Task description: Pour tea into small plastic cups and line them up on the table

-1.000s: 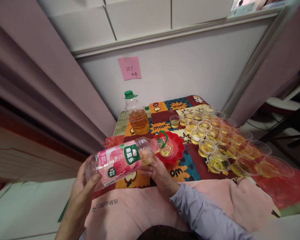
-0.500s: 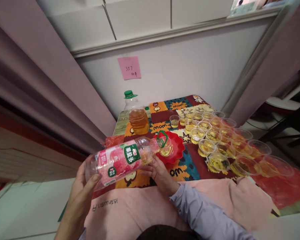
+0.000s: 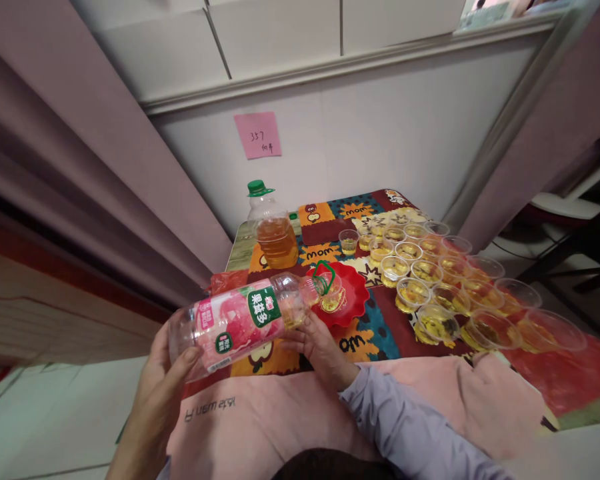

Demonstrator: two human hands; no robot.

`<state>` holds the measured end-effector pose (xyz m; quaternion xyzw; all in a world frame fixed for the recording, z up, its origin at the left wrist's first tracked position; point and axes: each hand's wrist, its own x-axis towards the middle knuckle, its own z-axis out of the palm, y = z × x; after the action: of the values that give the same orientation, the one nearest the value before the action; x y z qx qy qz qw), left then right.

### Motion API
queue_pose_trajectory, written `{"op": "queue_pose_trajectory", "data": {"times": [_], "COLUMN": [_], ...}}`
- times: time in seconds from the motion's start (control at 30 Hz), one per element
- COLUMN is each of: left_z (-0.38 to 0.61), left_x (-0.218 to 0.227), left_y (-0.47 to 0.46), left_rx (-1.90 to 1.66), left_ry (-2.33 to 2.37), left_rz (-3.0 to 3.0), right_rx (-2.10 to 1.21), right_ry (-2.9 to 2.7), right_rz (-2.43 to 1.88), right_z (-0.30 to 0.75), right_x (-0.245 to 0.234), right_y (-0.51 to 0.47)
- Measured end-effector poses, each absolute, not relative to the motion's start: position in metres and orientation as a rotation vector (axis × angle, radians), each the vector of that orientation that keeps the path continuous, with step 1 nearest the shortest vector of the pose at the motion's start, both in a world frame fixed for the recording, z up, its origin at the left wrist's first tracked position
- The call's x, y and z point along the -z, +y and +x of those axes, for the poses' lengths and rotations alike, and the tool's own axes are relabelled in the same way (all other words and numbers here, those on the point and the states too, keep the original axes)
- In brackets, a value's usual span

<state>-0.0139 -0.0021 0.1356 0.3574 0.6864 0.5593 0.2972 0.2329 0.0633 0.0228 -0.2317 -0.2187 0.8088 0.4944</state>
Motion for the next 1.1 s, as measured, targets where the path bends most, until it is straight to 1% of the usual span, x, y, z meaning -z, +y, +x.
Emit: {"op": "queue_pose_trajectory", "data": {"times": [1.1], "left_z": [-0.001], "left_x": [-0.154], "left_y": [-0.002], "left_rx": [-1.461], "left_ry": [1.899], "left_rz": [0.951], "right_rx": [-1.954], "right_ry": [-0.584], "right_rz": [-0.589], "right_z": [0.235], "right_x": [-0.023], "right_y": [0.063]}}
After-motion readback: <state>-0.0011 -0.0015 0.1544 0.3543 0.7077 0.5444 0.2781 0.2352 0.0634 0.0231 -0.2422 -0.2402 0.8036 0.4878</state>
